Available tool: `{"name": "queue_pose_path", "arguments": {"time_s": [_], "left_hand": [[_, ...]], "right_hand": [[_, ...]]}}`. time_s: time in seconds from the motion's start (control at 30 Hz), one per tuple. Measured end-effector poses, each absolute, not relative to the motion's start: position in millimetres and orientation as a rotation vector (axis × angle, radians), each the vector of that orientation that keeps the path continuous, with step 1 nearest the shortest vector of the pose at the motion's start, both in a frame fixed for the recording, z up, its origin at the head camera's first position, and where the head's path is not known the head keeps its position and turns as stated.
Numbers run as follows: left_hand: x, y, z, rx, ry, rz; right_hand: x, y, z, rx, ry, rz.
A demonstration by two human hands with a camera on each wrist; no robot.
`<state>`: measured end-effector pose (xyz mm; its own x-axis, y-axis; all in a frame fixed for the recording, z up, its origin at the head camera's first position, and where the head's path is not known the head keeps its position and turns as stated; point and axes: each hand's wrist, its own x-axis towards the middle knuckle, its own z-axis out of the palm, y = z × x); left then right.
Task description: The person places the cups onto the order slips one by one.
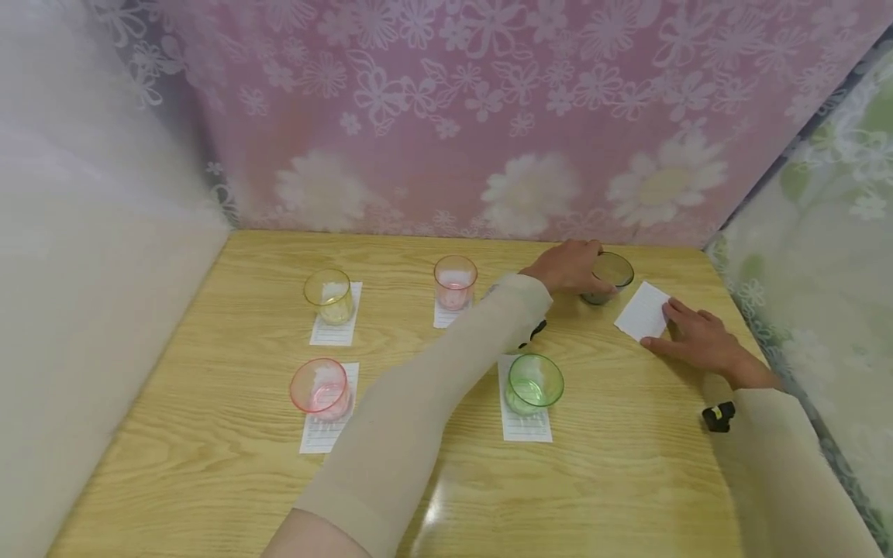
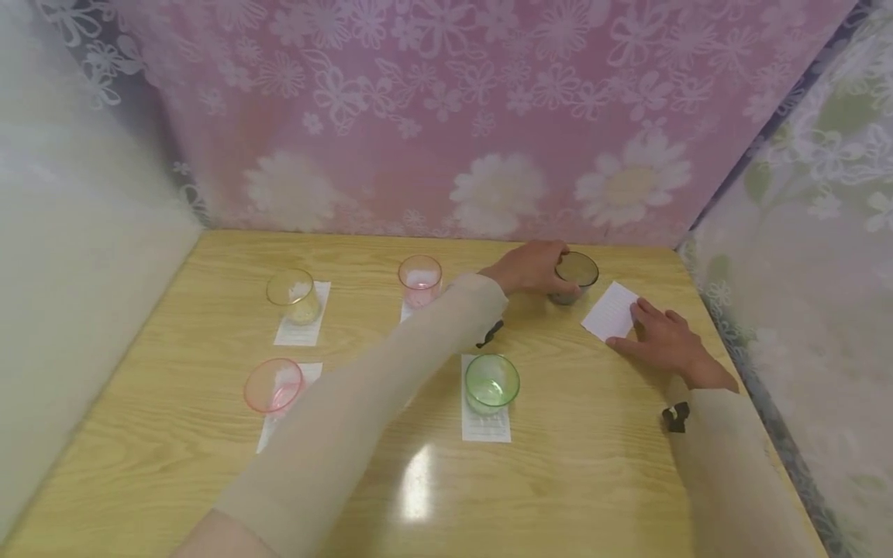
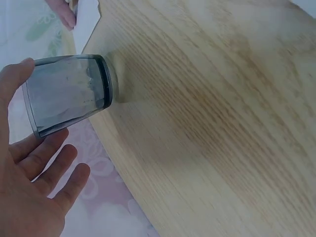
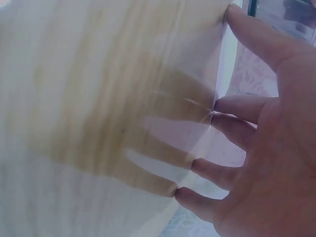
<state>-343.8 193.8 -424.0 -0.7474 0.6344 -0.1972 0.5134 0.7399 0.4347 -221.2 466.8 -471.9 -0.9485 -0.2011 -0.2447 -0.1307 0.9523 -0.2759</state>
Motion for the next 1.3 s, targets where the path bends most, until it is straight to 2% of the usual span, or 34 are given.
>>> {"name": "queue_pose_path", "arguments": {"time_s": [0.4, 0.87, 1.3], "left_hand": [[-340.8, 176.6, -415.5, 0.962, 2.575, 0.553], [-333.4, 156.0, -402.2, 1.07, 2.501, 0.598], [-334.3, 147.5, -406.5, 1.151, 2.455, 0.639]], "right_hand": [[-226.4, 464.1, -463.6, -0.282, 2.776, -0.354], [-234.1, 450.7, -460.3, -0.319, 2.639, -0.594], [-237.7, 438.3, -462.7, -0.383, 2.53, -0.745]]}}
